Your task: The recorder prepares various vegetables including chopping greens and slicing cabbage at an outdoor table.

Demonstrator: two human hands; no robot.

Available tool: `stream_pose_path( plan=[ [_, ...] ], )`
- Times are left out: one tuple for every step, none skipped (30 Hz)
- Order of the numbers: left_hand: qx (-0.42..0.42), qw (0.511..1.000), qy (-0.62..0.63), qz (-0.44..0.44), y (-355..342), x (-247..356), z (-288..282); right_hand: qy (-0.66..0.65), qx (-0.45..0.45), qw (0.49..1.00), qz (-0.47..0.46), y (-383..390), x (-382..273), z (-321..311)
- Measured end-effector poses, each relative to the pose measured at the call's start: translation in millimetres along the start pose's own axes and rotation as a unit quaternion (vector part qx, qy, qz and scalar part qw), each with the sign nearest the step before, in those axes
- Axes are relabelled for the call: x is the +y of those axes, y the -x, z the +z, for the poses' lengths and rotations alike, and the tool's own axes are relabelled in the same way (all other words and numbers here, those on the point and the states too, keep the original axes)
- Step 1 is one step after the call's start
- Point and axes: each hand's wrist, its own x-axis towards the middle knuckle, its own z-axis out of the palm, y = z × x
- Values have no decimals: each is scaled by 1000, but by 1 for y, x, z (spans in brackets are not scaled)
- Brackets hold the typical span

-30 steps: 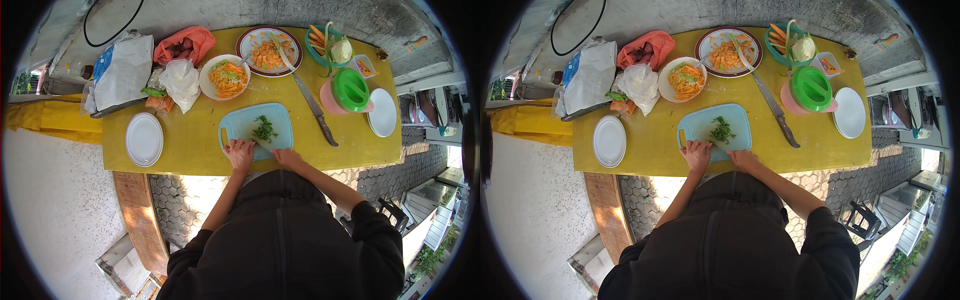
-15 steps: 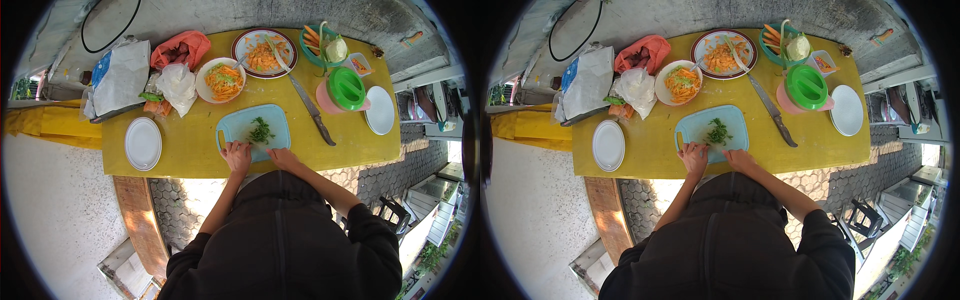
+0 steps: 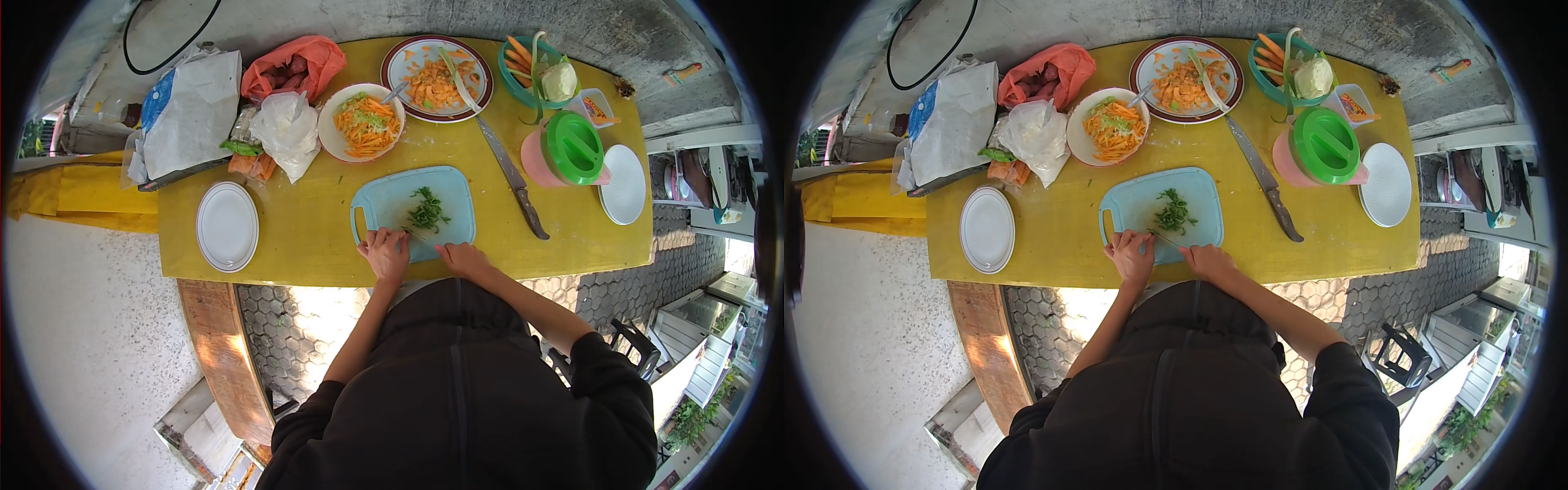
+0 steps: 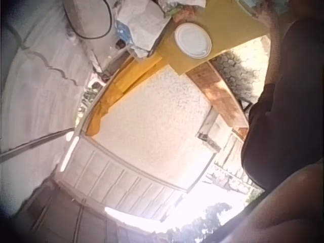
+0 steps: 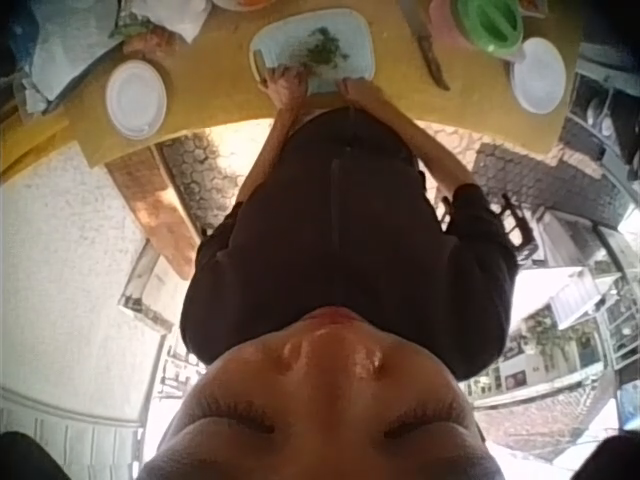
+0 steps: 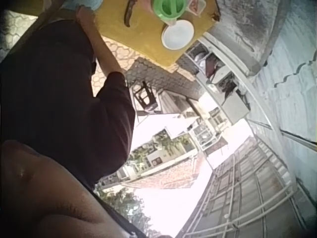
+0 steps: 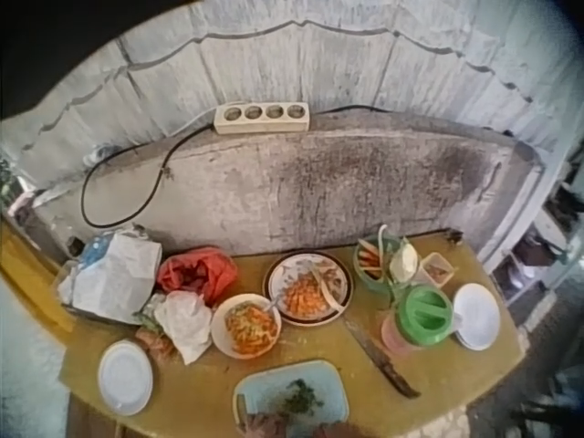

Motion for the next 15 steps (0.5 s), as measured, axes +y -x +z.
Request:
stream_pose_path(
  plan=[
    [3,1000,2,3,1,0,1,8,-11,1000,1,-1,1,2],
    [0,1000,2,4,1,0,1,6,-12,1000,4,-3,0,1],
    [4,1000,3,7,1,-1,1,9,-10,1000,-4,-5,-3,1],
    [8,1000,3,11,1,0,1,13,-8,1000,-12,-7,-5,2],
    [7,1000,2,13,1,0,1,11,-6,1000,-12,-11,-9,3],
    [10,1000,-7,20,0,0,0,12,-2,1000,-14,-15,-14,5],
    [14,999,-17,27,0,0,-1,13,3,1000,-16,-17,-17,5],
    [14,999,-19,28,-1,0,-1,11,4,1000,-17,-16,-17,4],
    [11,999,-22,31,-2,1,-2,17,-3,1000,-9,-13,-15,1],
    [8,999,-25,34,-2,2,-3,23,-9,1000,-1,-10,-12,-3],
    [9,999,-28,34,-1,2,-3,21,-10,1000,-4,-6,-8,-6],
    [9,999,-27,29,-1,2,-4,25,-14,1000,-5,-1,-2,-11],
    [9,999,-25,25,-2,2,-5,29,-18,999,-5,1,2,-13],
    [9,999,-25,30,-2,2,-5,26,-14,1000,-4,0,4,-13],
    [8,999,-28,28,-1,2,-5,-2,-17,1000,-7,-4,6,-13]
  ],
)
